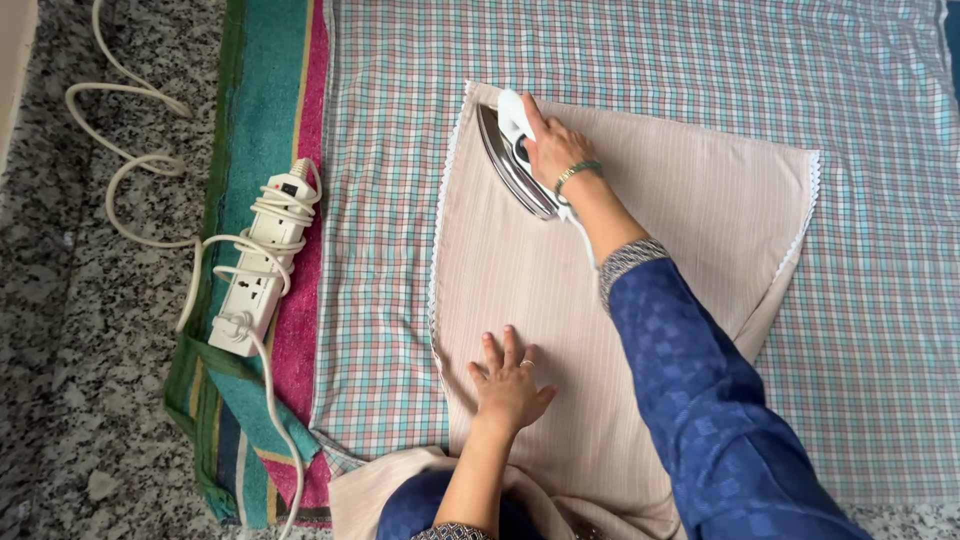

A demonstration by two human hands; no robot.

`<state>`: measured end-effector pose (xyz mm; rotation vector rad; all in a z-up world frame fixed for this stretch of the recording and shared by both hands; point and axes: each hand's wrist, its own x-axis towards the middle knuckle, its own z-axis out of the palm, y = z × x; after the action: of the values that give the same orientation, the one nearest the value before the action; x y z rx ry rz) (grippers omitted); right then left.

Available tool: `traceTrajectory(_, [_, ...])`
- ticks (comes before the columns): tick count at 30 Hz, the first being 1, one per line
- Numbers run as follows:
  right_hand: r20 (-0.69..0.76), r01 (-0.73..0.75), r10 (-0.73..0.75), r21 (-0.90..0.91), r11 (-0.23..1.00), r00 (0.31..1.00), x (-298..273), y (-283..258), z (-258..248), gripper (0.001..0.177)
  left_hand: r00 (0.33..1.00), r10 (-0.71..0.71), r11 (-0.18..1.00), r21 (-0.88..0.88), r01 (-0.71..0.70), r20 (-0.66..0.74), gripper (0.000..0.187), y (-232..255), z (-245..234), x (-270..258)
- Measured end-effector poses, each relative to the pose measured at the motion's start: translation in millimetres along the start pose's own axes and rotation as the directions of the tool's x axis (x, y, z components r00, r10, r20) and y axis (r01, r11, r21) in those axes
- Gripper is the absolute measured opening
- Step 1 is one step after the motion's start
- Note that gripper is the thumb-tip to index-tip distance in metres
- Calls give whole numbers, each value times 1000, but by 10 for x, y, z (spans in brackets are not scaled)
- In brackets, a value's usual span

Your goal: Iron and fold a beige shirt on a flat surface.

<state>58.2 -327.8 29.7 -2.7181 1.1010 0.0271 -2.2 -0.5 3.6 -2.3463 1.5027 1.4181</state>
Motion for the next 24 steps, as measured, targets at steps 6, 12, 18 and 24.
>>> traceTrajectory(6, [-23, -138, 138, 25, 990, 990, 70, -67, -8, 75, 1000, 6, 1000, -5, -6, 15, 82, 11, -24, -24])
traceTrajectory(12, [-40, -244, 245, 38, 969, 969, -126, 280, 100, 76, 1000, 13, 1000, -13, -13, -17, 82, -44, 21, 8])
traceTrajectory(18, [20, -393, 392, 32, 919, 920, -405, 626, -91, 73, 998, 30, 999, -21, -31, -52, 84, -98, 108, 43])
traceTrajectory(24, [-13, -458, 459, 7, 889, 889, -483, 1072, -141, 75, 996, 43, 998, -38, -46, -75, 85, -110, 149, 77])
